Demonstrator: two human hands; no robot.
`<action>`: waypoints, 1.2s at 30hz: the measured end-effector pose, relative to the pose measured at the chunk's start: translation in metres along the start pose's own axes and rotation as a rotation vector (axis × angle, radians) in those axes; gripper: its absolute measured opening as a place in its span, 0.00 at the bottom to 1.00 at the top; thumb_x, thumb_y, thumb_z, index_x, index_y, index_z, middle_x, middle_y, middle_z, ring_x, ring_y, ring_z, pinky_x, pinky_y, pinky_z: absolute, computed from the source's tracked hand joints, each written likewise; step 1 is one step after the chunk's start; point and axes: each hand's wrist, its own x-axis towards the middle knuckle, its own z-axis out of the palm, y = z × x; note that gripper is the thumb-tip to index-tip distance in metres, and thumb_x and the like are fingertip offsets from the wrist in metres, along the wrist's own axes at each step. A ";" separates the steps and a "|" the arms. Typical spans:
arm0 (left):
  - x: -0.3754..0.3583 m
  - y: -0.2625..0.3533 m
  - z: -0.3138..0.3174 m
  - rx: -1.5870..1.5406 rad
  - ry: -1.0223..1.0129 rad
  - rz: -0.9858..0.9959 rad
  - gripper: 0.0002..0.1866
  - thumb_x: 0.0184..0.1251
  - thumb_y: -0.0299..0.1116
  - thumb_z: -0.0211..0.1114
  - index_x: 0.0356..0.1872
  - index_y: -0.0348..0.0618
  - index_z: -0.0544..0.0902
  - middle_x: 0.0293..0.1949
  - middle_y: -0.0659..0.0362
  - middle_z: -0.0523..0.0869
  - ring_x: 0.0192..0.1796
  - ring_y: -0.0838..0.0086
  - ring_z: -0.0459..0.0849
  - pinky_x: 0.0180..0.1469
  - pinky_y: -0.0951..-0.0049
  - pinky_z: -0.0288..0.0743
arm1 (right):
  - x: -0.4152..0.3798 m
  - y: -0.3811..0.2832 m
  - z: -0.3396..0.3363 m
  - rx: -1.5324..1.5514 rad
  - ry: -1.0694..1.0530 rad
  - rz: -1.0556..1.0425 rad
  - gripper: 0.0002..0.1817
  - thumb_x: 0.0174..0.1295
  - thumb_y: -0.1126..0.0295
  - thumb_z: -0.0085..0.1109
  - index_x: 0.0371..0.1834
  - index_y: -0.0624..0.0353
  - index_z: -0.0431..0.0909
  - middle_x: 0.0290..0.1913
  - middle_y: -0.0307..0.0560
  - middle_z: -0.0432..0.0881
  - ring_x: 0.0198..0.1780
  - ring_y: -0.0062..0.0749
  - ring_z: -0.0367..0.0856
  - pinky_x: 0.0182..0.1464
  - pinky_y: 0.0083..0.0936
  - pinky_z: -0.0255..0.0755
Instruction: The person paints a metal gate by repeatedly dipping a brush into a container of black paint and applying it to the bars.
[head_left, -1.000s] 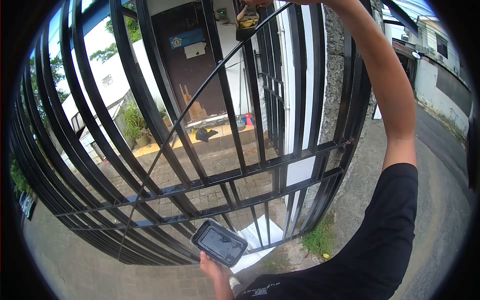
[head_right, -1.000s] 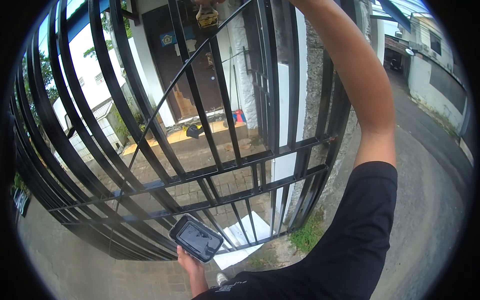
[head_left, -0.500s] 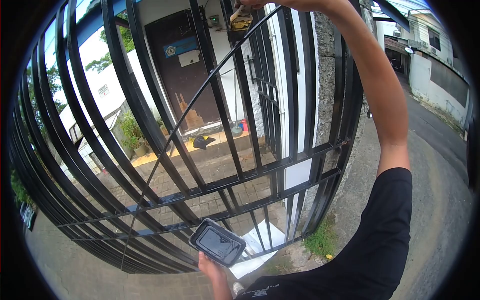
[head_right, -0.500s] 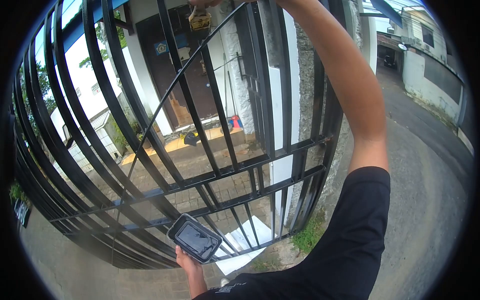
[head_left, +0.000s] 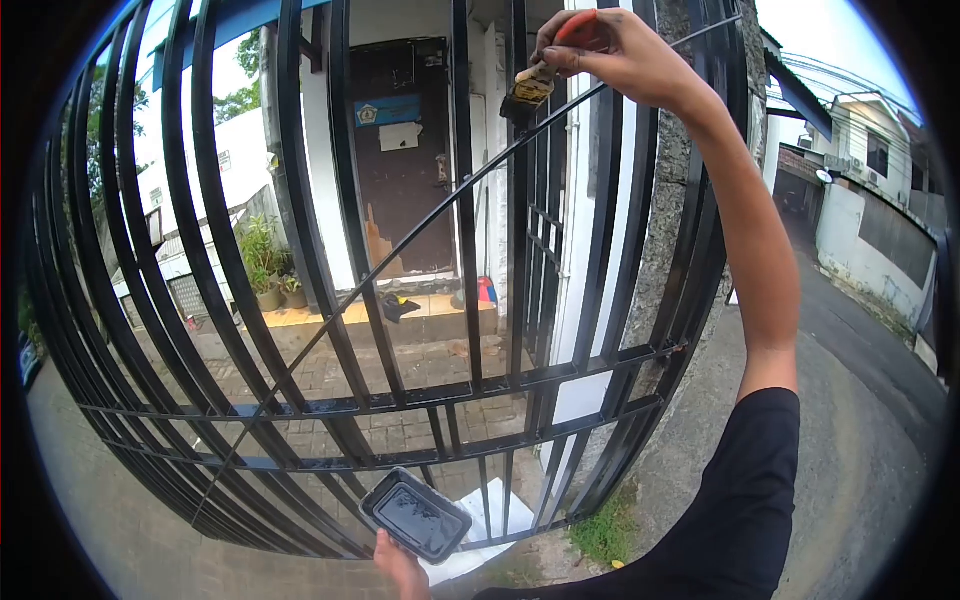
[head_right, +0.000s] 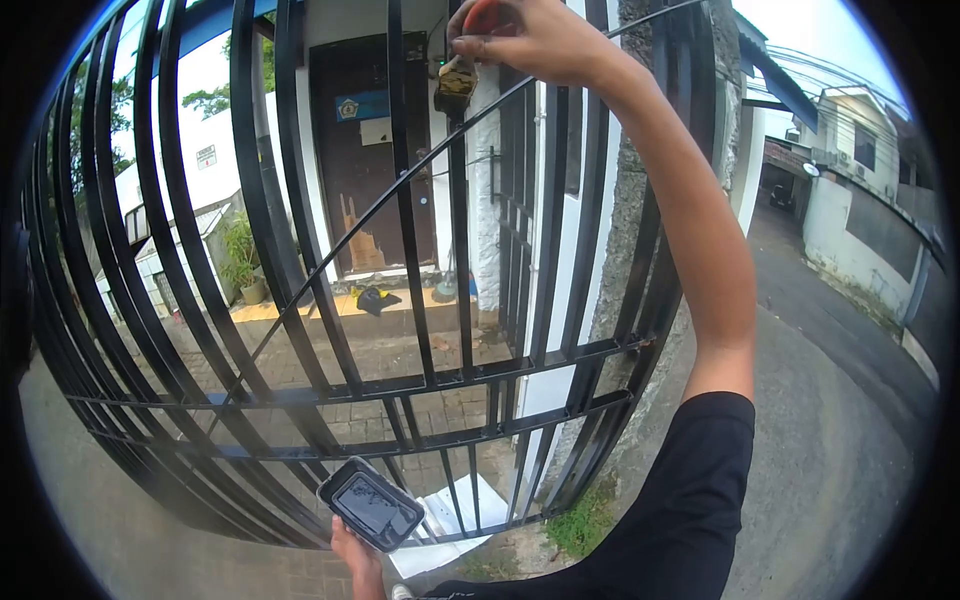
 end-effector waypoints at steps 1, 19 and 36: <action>0.003 -0.003 -0.004 0.004 -0.025 -0.019 0.18 0.75 0.45 0.48 0.41 0.39 0.77 0.33 0.61 0.81 0.36 0.73 0.82 0.39 0.72 0.76 | 0.006 0.001 -0.002 0.058 -0.032 0.033 0.18 0.61 0.59 0.64 0.44 0.62 0.81 0.41 0.46 0.84 0.46 0.31 0.84 0.57 0.31 0.75; 0.043 0.024 -0.009 0.166 -0.300 -0.321 0.19 0.74 0.40 0.47 0.47 0.31 0.76 0.42 0.52 0.83 0.42 0.66 0.83 0.46 0.67 0.76 | -0.060 -0.095 0.009 -0.195 0.967 0.018 0.11 0.66 0.74 0.57 0.47 0.69 0.79 0.41 0.52 0.85 0.42 0.32 0.85 0.41 0.21 0.79; 0.081 0.011 0.043 0.448 -1.230 -0.776 0.30 0.70 0.52 0.54 0.53 0.28 0.73 0.48 0.49 0.81 0.46 0.64 0.83 0.48 0.65 0.78 | -0.351 -0.622 0.128 -0.833 1.722 1.635 0.15 0.64 0.62 0.60 0.45 0.60 0.72 0.41 0.43 0.79 0.38 0.27 0.82 0.31 0.23 0.76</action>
